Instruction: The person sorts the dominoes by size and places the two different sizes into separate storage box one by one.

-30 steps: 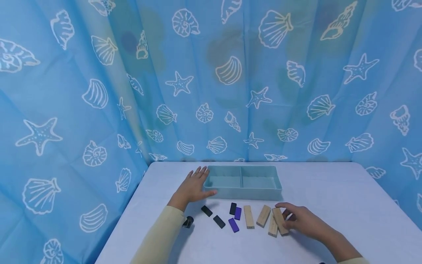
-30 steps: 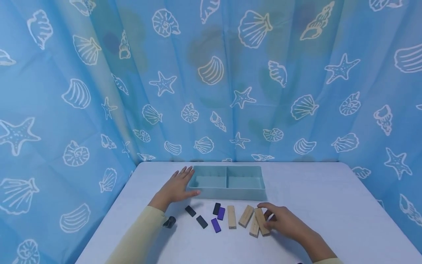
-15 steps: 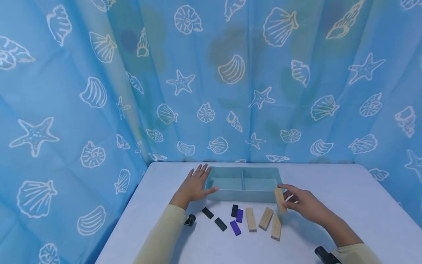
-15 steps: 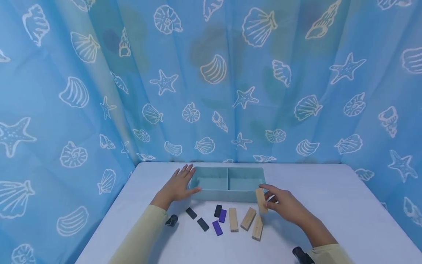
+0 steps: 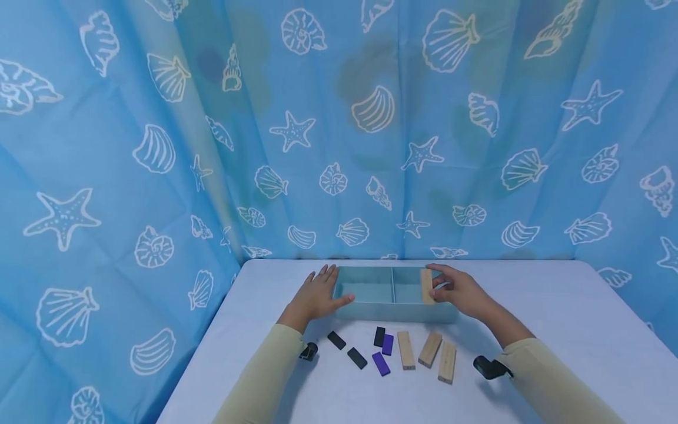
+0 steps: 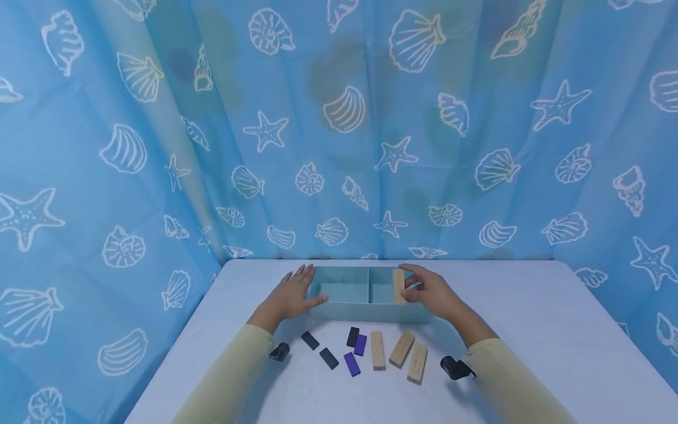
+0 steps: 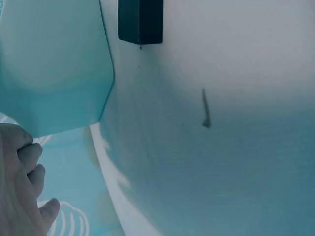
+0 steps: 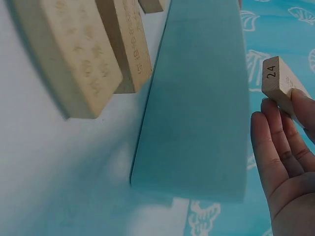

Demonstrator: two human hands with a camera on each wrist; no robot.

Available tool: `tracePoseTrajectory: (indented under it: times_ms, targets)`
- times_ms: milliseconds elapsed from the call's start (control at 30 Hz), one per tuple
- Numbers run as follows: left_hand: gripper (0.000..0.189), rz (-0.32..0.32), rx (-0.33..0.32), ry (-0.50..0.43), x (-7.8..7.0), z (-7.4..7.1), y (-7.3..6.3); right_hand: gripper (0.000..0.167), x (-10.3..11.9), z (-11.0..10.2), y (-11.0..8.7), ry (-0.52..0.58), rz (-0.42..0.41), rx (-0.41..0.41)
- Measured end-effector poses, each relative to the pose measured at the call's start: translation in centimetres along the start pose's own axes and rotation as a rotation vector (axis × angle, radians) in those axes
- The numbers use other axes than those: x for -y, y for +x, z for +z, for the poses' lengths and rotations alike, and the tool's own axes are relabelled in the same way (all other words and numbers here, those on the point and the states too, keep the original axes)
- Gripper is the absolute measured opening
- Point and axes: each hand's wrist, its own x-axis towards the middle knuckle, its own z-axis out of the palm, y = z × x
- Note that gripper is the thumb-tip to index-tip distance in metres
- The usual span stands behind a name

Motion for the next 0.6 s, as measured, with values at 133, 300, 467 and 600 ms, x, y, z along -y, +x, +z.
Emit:
tracePoseTrajectory:
  times_ms: [133, 300, 467, 600]
  targets:
    - [0.095, -0.011, 0.019, -0.013, 0.0, 0.2, -0.2, 0.059, -0.1, 0.6, 1.5, 0.018, 0.009, 0.021]
    - [0.096, -0.021, 0.027, -0.022, -0.1, 0.2, -0.2, 0.059, -0.2, 1.1, 3.0, -0.017, 0.028, 0.049]
    - [0.095, -0.023, 0.019, -0.100, -0.2, 0.5, -0.3, 0.059, -0.3, 1.7, 4.5, -0.100, 0.106, 0.073]
    - [0.094, -0.013, 0.009, -0.150, -0.1, 0.7, -0.4, 0.060, -0.3, 2.4, 5.4, -0.143, 0.149, 0.094]
